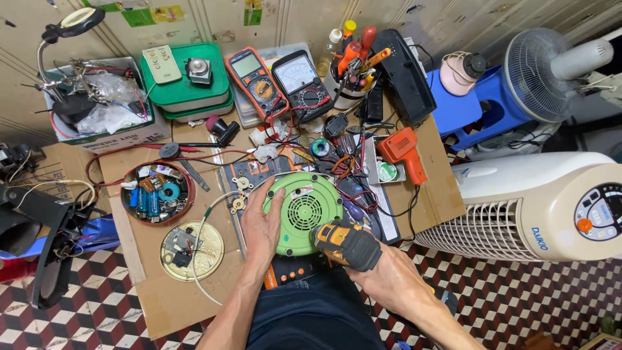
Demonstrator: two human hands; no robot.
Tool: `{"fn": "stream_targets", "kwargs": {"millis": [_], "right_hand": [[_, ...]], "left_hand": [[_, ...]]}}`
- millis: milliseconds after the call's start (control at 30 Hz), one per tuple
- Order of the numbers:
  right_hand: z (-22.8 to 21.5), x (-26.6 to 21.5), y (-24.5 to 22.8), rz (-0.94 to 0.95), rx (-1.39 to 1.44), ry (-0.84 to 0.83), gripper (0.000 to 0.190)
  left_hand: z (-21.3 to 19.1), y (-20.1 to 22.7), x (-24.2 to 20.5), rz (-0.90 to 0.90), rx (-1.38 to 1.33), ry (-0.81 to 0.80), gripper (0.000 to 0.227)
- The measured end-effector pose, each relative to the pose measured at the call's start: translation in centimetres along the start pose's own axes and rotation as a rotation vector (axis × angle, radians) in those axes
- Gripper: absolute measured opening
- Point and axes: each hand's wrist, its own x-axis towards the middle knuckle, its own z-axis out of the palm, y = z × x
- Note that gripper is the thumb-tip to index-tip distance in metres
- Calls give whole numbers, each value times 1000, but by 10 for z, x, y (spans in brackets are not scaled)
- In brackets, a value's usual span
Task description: The person removes a green fan from a plastic bag, places it on the workbench, and uses a power drill to remove screws from the back cover. They then use a screwdriver to loosen additional screws and detach the cover, revealing the internal fan blades and motor.
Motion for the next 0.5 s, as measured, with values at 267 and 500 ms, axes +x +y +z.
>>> {"fn": "stream_targets", "kwargs": {"millis": [267, 500], "right_hand": [[-2, -7, -8, -57, 244, -28, 34], [9, 14, 29, -178, 678, 22, 48]], "left_hand": [[3, 5, 1, -104, -47, 5, 43], [20, -3, 1, 15, -21, 76, 41]]}}
